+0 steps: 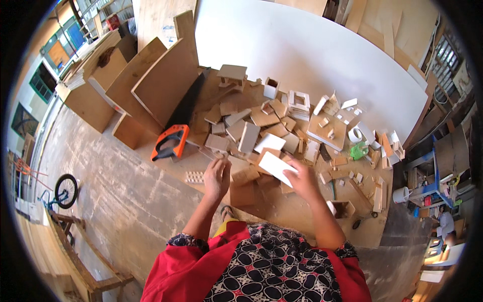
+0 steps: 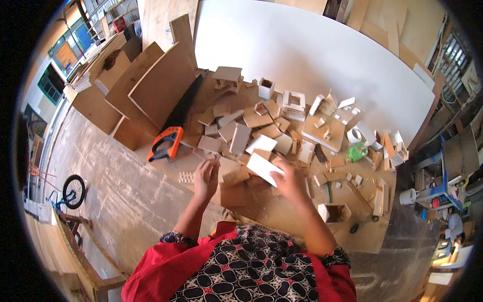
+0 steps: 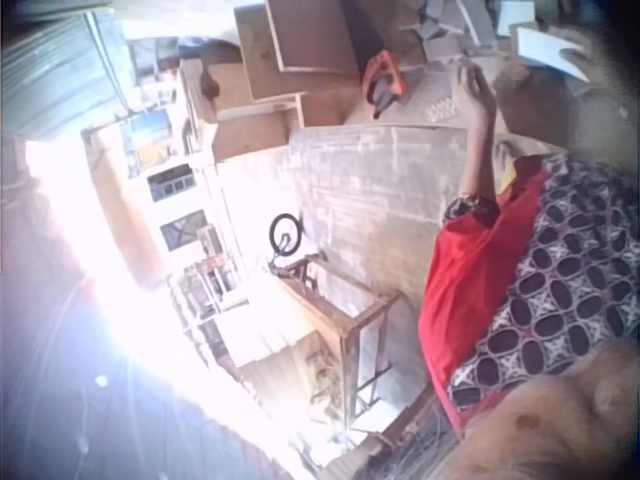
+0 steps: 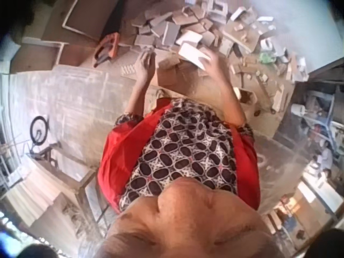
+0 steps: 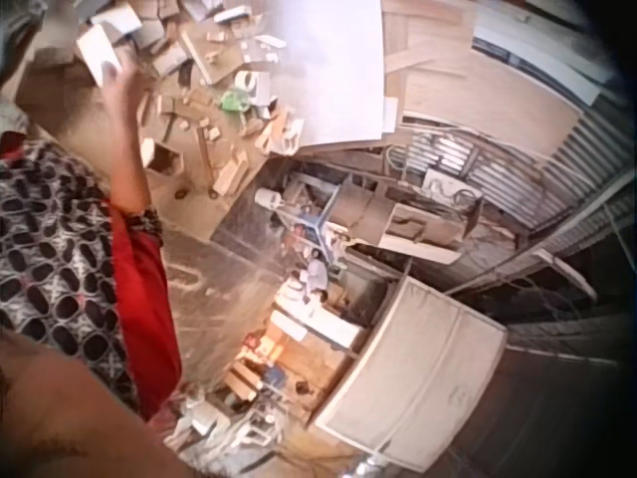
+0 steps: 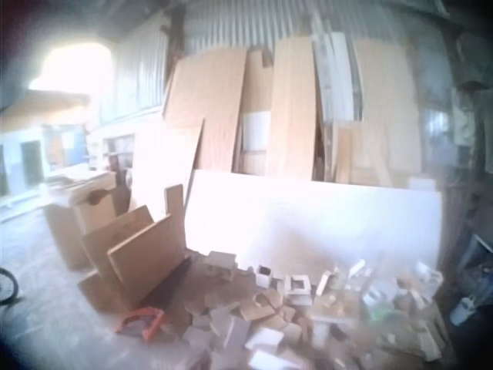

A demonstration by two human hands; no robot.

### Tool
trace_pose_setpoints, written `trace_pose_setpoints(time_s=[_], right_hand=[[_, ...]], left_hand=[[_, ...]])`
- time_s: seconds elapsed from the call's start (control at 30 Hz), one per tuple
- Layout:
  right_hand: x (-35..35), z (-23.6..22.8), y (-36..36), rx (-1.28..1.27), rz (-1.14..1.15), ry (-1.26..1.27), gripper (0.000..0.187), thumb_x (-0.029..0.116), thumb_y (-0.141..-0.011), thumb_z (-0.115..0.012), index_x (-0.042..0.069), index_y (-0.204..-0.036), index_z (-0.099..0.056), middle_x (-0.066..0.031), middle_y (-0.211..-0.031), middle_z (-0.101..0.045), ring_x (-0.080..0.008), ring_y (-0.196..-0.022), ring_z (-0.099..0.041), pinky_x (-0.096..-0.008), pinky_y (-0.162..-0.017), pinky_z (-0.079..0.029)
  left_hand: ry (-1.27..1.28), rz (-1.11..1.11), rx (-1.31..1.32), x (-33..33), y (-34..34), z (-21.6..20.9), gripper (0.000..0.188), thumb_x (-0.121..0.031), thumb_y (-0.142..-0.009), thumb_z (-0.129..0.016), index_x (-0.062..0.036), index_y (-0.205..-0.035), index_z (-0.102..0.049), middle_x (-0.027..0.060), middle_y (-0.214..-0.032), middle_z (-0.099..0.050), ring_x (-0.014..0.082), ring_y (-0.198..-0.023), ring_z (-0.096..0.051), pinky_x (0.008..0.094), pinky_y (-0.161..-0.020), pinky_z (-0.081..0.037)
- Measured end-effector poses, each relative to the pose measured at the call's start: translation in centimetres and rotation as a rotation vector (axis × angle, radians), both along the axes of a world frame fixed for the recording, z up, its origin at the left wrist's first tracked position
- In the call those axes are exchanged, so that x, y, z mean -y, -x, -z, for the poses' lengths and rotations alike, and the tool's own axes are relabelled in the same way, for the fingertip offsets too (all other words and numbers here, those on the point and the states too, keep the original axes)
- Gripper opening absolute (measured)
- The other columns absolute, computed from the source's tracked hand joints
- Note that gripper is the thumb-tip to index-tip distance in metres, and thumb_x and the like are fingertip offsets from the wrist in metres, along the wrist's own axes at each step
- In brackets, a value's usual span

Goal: The person assembles a small wooden model by picking up pieces, aligning them, and joining them together.

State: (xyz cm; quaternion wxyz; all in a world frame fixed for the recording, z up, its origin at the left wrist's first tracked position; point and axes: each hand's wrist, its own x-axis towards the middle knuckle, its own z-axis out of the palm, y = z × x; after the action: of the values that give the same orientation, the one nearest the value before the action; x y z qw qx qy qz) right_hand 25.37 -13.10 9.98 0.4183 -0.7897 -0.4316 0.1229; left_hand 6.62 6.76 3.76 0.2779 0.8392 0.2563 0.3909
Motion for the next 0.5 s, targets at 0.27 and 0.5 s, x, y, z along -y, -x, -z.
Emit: trace_pose_setpoints(time_s=[0.27,0.5], right_hand=[[-9.9,3.9,-1.9,0.401,0.356,0.323,0.050,0.030,-0.079,-0.070,0.000,-0.118,-0.059,-0.0173,-0.113,-0.060,-0.0362,-0.104,-0.056,-0.0441,-0.093,-0.044],[-11.5,4.6,-4.5,-0.369,0.298,-0.005,0.018,0.012,-0.084,-0.067,-0.001,-0.096,-0.065,-0.0035,-0.079,-0.064,-0.0091,-0.071,-0.057,-0.0246,-0.066,-0.045]], left_hand=[[-0.021,0.213,-0.111,-4.8,4.9,0.1,0.018,-0.004,-0.075,-0.065,-0.0034,-0.093,-0.064,0.0131,-0.097,-0.064,0.0332,-0.092,-0.060,0.0405,-0.080,-0.050],[-0.051,0.437,-0.167,-6.1,3.7,-0.5,0.042,-0.005,-0.070,-0.069,-0.0046,-0.110,-0.058,0.0141,-0.118,-0.057,0.0362,-0.115,-0.051,0.0434,-0.096,-0.046]])
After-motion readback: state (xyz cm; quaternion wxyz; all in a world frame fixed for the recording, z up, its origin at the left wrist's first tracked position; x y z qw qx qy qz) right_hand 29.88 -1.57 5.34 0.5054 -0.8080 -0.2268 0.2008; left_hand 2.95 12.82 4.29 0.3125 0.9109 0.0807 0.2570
